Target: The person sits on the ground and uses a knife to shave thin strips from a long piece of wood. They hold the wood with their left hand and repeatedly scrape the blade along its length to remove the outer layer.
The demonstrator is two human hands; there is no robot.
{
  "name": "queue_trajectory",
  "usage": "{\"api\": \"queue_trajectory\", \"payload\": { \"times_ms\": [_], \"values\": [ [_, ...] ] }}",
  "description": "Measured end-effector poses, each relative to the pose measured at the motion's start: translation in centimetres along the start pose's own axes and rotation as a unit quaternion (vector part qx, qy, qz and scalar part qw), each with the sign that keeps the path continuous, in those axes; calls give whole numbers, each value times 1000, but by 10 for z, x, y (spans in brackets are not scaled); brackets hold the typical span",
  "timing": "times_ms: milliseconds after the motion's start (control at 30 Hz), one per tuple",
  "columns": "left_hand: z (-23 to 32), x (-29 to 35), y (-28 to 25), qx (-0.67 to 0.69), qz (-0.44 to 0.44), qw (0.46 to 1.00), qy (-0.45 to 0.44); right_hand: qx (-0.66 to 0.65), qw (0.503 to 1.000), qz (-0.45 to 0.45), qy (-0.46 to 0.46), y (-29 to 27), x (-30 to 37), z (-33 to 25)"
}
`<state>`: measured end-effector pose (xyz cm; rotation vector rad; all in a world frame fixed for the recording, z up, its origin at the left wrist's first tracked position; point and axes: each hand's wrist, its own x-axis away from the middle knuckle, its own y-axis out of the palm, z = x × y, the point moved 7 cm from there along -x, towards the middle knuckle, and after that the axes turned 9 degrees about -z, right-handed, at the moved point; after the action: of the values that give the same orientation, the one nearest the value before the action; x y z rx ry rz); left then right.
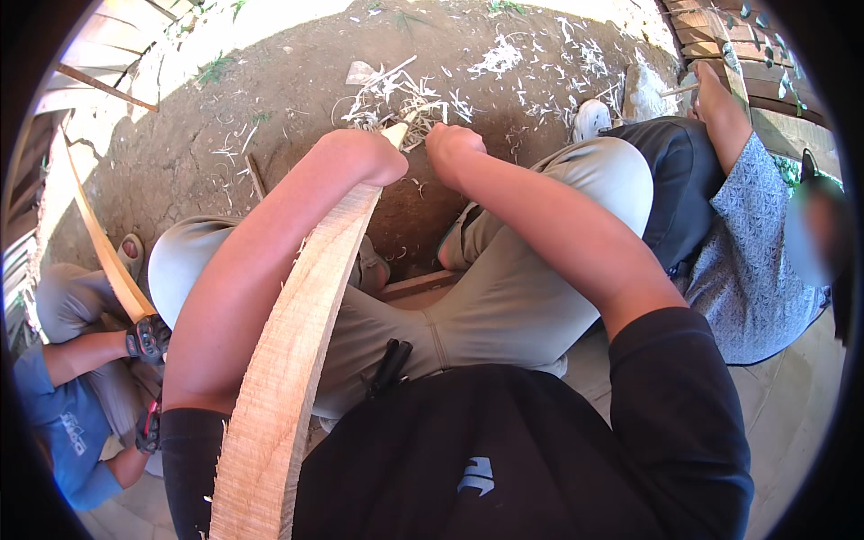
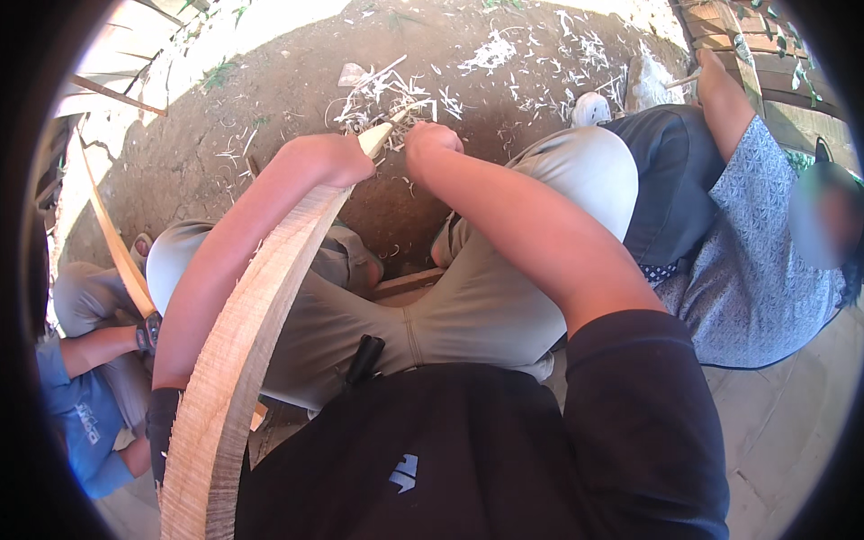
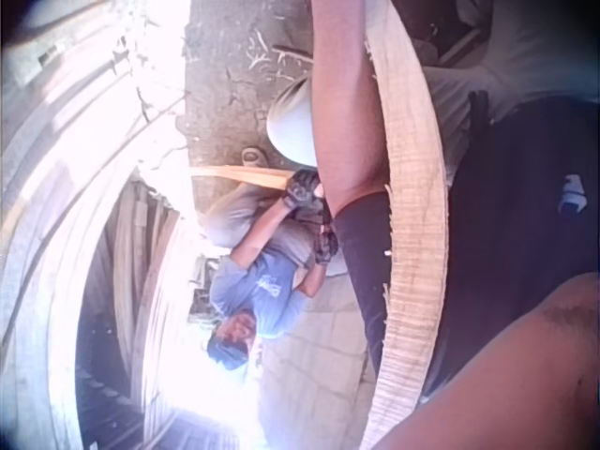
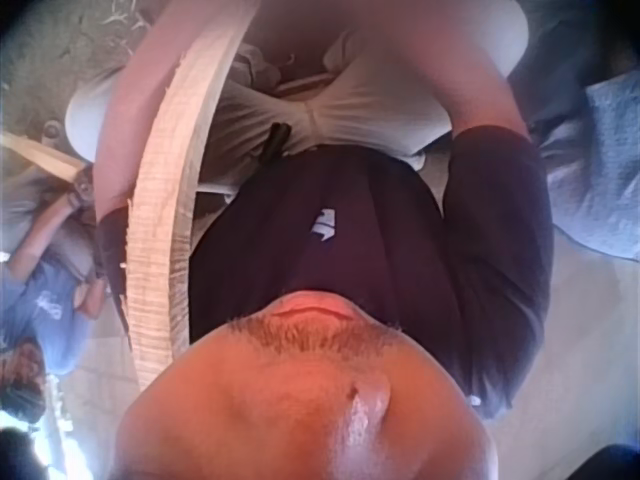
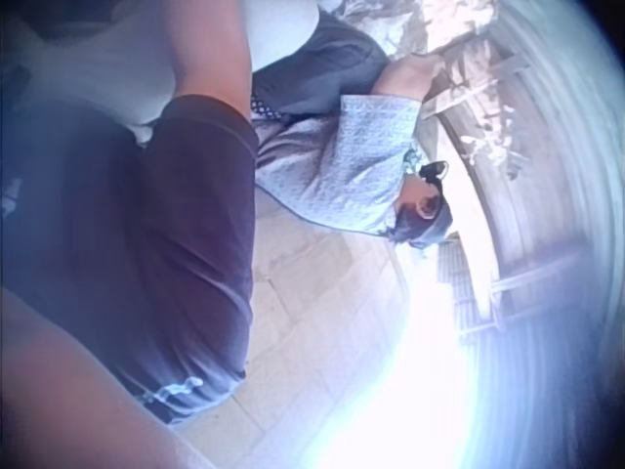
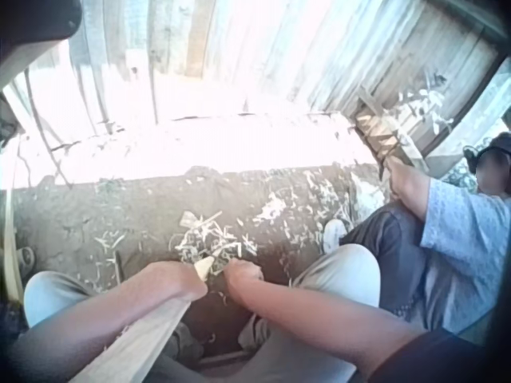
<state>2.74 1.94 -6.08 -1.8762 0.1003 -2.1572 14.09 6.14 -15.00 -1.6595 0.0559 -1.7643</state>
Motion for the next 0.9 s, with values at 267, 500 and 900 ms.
{"api": "queue_trajectory", "payload": {
  "times_ms": [267,500,900],
  "values": [
    [7,0,-5,17,52,998,36,-110,990,-9,84,14,-82,25],
    [-4,-4,-6,3,10,999,32,21,997,2,-69,2,-86,9],
    [-6,-6,-3,7,14,1000,25,149,982,7,-116,-48,21,0]
  ]
}}
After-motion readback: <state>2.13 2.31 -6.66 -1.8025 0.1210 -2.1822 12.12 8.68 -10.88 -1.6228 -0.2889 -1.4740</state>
